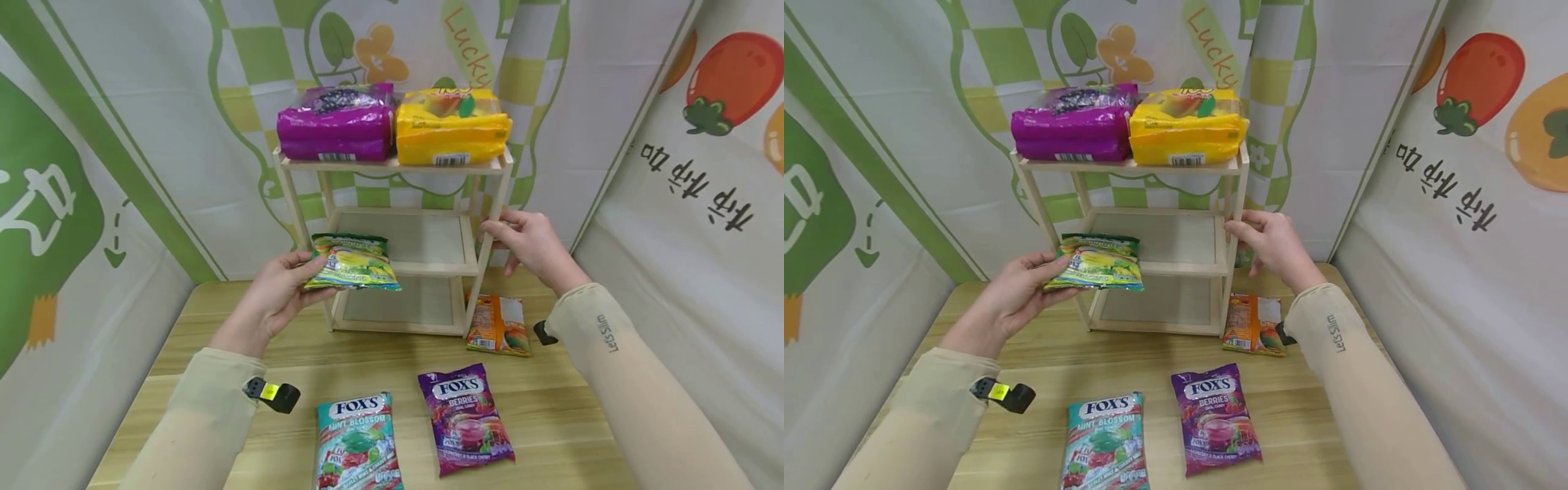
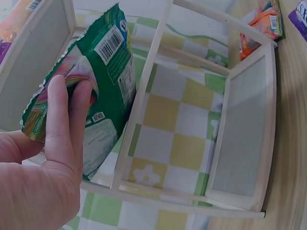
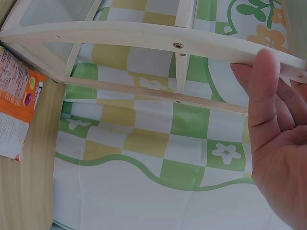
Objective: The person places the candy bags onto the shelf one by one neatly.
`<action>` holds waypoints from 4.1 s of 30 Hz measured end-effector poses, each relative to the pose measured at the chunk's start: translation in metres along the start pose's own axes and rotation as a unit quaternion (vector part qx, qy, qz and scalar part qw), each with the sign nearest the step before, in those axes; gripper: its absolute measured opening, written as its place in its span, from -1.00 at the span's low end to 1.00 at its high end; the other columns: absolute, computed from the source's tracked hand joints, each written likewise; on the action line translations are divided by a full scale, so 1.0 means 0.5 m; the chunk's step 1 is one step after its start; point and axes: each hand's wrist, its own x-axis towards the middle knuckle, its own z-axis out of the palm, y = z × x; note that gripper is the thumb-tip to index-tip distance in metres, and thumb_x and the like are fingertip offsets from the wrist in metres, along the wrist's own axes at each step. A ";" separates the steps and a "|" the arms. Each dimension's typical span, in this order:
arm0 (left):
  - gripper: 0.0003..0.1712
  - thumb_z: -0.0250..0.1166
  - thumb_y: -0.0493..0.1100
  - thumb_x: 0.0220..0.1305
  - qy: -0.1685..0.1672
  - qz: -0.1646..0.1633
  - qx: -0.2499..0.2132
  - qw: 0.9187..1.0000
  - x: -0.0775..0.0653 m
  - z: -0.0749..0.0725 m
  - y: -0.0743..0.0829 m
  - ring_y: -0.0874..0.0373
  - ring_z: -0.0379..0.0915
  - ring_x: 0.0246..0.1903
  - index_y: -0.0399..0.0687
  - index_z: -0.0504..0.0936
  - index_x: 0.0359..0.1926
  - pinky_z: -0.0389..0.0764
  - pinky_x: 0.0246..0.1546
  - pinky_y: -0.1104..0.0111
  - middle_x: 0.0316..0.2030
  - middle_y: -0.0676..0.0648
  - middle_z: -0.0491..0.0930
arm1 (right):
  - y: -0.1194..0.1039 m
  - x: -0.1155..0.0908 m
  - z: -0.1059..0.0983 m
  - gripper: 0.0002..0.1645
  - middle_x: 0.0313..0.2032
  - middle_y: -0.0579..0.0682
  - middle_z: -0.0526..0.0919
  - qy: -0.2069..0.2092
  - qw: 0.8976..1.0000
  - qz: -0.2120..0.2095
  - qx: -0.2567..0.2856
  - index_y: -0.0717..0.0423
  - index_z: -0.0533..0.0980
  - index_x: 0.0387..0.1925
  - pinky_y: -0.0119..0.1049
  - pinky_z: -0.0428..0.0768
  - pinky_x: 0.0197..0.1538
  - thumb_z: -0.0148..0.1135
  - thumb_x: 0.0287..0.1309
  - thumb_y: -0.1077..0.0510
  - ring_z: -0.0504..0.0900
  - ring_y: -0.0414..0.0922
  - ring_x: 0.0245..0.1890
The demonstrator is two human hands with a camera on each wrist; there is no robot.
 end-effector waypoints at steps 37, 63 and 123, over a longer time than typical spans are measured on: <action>-0.16 0.11 -0.31 0.54 0.029 0.029 -0.020 0.999 -0.013 0.000 -0.013 0.02 0.71 -0.07 -0.13 -0.17 0.62 0.67 0.15 0.23 0.28 -0.36 0.30 | -0.003 -0.002 0.000 -0.31 0.23 0.18 0.61 0.001 1.000 -0.002 -0.009 0.02 0.59 0.18 0.04 0.80 -0.32 0.16 0.34 -0.39 0.69 0.13 0.12; 0.16 0.36 -0.52 0.22 0.046 0.064 0.106 0.991 -0.012 0.010 -0.029 0.00 0.64 -0.08 0.02 -0.13 0.63 0.77 -0.01 0.12 0.34 -0.32 0.17 | -0.005 -0.006 0.000 -0.24 0.27 0.21 0.58 -0.001 1.000 0.005 -0.007 0.09 0.51 0.32 -0.06 0.80 -0.32 0.15 0.38 -0.36 0.67 0.15 0.14; -0.48 0.48 -0.43 0.14 0.164 0.391 0.627 0.653 -0.008 0.036 -0.083 -0.26 0.46 0.10 -0.19 0.63 0.15 0.58 0.15 -0.09 0.14 -0.24 0.54 | -0.001 -0.005 0.001 -0.24 0.26 0.18 0.59 0.007 1.000 0.010 -0.012 0.03 0.53 0.31 -0.09 0.79 -0.37 0.16 0.35 -0.39 0.70 0.13 0.09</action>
